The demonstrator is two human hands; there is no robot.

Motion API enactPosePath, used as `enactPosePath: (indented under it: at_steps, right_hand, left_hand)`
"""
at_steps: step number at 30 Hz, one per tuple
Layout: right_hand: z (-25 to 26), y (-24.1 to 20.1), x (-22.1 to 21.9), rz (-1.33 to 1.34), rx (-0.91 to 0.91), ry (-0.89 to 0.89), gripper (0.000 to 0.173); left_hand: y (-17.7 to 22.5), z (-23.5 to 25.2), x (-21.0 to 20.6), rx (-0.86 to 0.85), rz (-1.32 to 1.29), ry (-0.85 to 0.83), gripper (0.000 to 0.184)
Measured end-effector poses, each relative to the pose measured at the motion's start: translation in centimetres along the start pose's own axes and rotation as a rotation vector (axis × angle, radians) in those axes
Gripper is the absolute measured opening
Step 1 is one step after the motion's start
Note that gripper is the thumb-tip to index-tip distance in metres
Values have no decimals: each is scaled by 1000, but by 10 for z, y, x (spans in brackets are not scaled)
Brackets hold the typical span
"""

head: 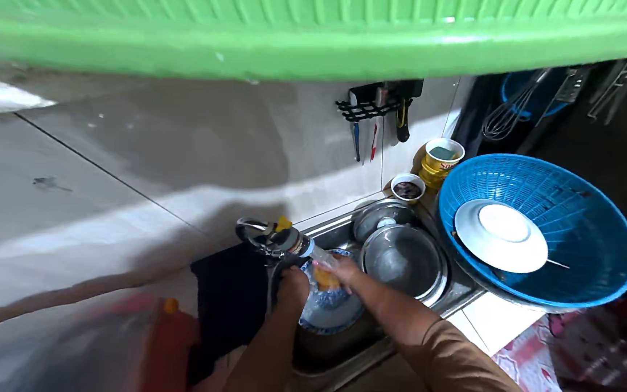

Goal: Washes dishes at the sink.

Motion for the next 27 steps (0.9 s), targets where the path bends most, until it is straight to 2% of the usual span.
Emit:
enactPosePath:
  at_steps: [3, 5, 8, 13, 17, 20, 22, 25, 27]
  right_hand:
    - [8, 4, -1, 49, -20, -44, 71]
    - [8, 3, 0, 37, -18, -54, 70]
    - [-1, -7, 2, 56, 4, -49, 48]
    - [-2, -17, 0, 72, 95, -25, 46]
    - [-6, -24, 6, 30, 76, 28, 48]
    - [8, -28, 14, -6, 149, 77, 51]
    - [10, -40, 22, -84, 204, 129, 52]
    - [2, -63, 27, -170, 322, 229, 44]
    - [-7, -71, 16, -355, 433, 249, 41]
  left_hand:
    - [-8, 9, 7, -66, 21, -56, 89]
    - [-13, 10, 12, -103, 36, -90, 92]
    - [-17, -1, 24, -151, -77, -151, 84]
    - [-19, -50, 39, -115, -398, -256, 58]
    - [-27, -88, 69, -139, -673, -160, 56]
    - [-42, -109, 89, -198, -903, -125, 57]
    - [-54, -120, 96, -175, -1073, -73, 58]
    - [-70, -123, 80, -49, -1302, 24, 51]
    - [-68, -113, 53, -18, -1555, 73, 52]
Point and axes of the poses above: each hand's wrist, its own z-axis towards the middle knuckle, its own x-axis out of the back of the hand, y = z × x, the point moved 9 cm from there along z, towards the middle knuckle
